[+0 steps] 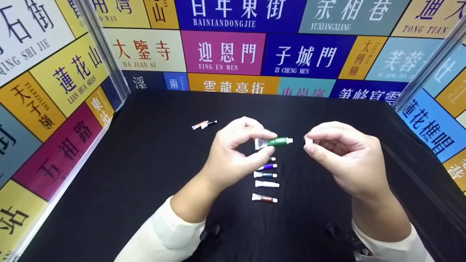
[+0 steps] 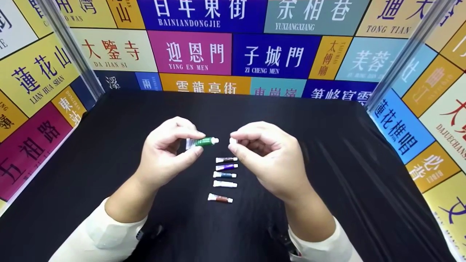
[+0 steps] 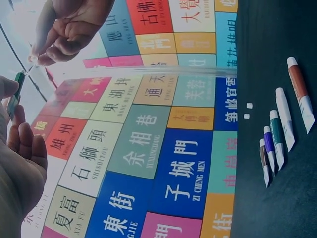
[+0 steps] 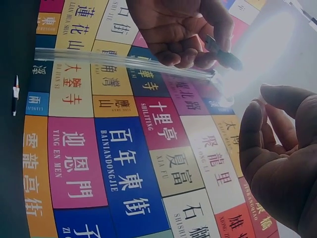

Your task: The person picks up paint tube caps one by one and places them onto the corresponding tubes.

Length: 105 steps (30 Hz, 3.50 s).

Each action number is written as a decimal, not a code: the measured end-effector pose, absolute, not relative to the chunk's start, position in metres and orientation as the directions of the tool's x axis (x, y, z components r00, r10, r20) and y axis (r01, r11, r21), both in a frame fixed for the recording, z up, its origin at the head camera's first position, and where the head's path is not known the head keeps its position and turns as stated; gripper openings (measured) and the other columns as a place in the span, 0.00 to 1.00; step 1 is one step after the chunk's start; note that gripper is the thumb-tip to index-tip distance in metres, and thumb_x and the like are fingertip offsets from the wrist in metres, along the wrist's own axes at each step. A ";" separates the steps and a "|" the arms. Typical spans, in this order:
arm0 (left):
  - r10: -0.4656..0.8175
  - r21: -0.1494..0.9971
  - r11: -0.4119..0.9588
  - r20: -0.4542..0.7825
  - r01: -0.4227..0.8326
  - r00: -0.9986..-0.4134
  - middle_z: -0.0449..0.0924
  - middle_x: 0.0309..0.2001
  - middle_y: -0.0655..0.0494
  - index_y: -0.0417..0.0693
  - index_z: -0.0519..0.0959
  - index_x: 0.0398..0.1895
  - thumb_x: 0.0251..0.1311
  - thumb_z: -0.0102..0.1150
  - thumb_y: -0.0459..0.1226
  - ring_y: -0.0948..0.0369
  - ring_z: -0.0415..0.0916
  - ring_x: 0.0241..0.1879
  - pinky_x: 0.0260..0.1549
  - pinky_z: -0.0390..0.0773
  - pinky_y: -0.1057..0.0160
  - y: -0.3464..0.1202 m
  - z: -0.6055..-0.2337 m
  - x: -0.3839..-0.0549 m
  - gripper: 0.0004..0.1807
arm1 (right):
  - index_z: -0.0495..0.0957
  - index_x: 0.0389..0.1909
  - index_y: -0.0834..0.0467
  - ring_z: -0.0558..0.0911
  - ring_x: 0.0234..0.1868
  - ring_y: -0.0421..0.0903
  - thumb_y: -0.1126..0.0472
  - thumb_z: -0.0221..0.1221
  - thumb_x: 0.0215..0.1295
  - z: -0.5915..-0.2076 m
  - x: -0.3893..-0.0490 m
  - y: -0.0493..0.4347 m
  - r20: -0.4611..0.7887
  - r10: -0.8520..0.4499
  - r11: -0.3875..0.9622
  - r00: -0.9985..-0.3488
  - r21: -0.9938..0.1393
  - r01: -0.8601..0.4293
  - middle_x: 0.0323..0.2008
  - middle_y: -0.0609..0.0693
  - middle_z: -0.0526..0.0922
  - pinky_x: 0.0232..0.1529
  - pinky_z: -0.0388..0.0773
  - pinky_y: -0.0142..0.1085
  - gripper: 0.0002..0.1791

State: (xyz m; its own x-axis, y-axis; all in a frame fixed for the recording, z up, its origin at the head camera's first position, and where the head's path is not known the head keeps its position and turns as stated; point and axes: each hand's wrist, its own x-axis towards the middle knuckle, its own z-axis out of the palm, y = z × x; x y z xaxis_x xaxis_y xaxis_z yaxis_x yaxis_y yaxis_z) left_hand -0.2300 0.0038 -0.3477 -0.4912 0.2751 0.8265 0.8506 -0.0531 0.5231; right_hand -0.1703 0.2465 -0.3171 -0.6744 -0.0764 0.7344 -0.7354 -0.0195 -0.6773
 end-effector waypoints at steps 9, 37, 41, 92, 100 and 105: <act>0.294 0.513 -0.041 0.826 0.857 -0.480 0.87 0.39 0.52 0.46 0.92 0.45 0.59 0.75 0.33 0.62 0.82 0.43 0.45 0.83 0.60 0.005 -0.349 -0.229 0.11 | 0.84 0.40 0.81 0.89 0.38 0.47 0.87 0.69 0.53 -0.319 -0.170 0.243 0.739 -0.108 -0.002 -0.665 -0.669 -0.743 0.41 0.58 0.90 0.41 0.89 0.30 0.12; 0.343 0.521 0.015 0.799 0.854 -0.493 0.88 0.39 0.55 0.49 0.92 0.46 0.61 0.76 0.35 0.63 0.81 0.44 0.46 0.82 0.64 0.010 -0.353 -0.227 0.11 | 0.88 0.37 0.71 0.85 0.29 0.41 0.84 0.69 0.55 -0.325 -0.173 0.240 0.692 -0.149 0.129 -0.706 -0.695 -0.708 0.36 0.52 0.90 0.32 0.84 0.25 0.10; 0.345 0.520 0.014 0.800 0.854 -0.492 0.88 0.39 0.56 0.49 0.93 0.46 0.61 0.76 0.36 0.63 0.81 0.44 0.45 0.83 0.61 0.011 -0.354 -0.227 0.10 | 0.89 0.34 0.67 0.83 0.26 0.39 0.82 0.71 0.56 -0.325 -0.174 0.241 0.683 -0.113 0.213 -0.722 -0.693 -0.689 0.33 0.48 0.89 0.28 0.81 0.24 0.09; 0.331 0.512 0.026 0.806 0.859 -0.490 0.88 0.38 0.56 0.49 0.92 0.46 0.61 0.76 0.35 0.63 0.81 0.43 0.45 0.83 0.61 0.008 -0.352 -0.228 0.10 | 0.88 0.42 0.72 0.83 0.39 0.42 0.88 0.68 0.49 -0.327 -0.182 0.244 0.808 -0.248 0.143 -0.535 -0.516 -0.845 0.40 0.59 0.87 0.40 0.83 0.24 0.19; 0.337 0.516 0.029 0.802 0.856 -0.494 0.88 0.38 0.56 0.50 0.92 0.47 0.62 0.76 0.36 0.63 0.82 0.43 0.45 0.83 0.61 0.009 -0.353 -0.228 0.10 | 0.90 0.43 0.67 0.82 0.37 0.40 0.85 0.70 0.50 -0.325 -0.181 0.246 0.774 -0.248 0.258 -0.582 -0.526 -0.810 0.38 0.54 0.88 0.38 0.82 0.24 0.19; 0.341 0.520 0.033 0.797 0.853 -0.499 0.88 0.39 0.57 0.51 0.93 0.47 0.62 0.75 0.36 0.64 0.82 0.43 0.45 0.82 0.65 0.009 -0.353 -0.228 0.10 | 0.92 0.41 0.59 0.82 0.35 0.39 0.80 0.73 0.54 -0.325 -0.180 0.247 0.748 -0.241 0.383 -0.618 -0.511 -0.769 0.37 0.50 0.89 0.33 0.79 0.24 0.17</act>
